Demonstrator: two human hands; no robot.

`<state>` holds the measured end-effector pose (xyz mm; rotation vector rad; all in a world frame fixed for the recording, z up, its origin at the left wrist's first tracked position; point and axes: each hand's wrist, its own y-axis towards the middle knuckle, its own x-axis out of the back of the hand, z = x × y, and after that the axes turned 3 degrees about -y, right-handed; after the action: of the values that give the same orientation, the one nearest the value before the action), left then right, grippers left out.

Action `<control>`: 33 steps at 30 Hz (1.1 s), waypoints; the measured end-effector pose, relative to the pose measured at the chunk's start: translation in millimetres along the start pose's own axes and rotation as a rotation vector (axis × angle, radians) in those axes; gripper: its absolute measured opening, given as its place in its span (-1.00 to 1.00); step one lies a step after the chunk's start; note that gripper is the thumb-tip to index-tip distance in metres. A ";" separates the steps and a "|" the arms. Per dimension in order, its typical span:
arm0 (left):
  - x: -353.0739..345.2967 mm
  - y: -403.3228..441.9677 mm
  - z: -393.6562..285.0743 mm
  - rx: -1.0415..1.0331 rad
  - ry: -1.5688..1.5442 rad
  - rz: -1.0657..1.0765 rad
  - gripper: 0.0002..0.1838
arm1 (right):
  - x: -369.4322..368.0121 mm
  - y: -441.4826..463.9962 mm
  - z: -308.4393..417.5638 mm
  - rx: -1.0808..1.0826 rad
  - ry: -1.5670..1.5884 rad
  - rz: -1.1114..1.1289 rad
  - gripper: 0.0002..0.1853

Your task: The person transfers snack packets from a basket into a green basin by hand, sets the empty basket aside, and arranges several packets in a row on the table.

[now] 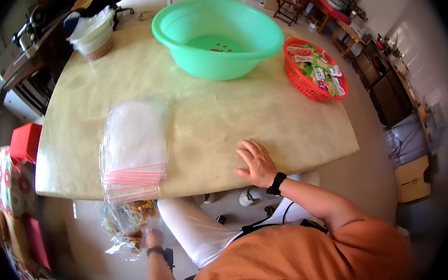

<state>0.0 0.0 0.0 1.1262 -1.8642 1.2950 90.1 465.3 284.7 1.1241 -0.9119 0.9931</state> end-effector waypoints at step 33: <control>126.6 -82.1 -441.7 -0.455 0.145 -0.480 -0.54 | 70.6 216.5 -130.0 -0.793 2.201 -0.366 -0.70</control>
<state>17.3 362.6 293.4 1.1014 -1.5436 0.6250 -83.6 633.2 386.6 -0.7070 0.7182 0.7996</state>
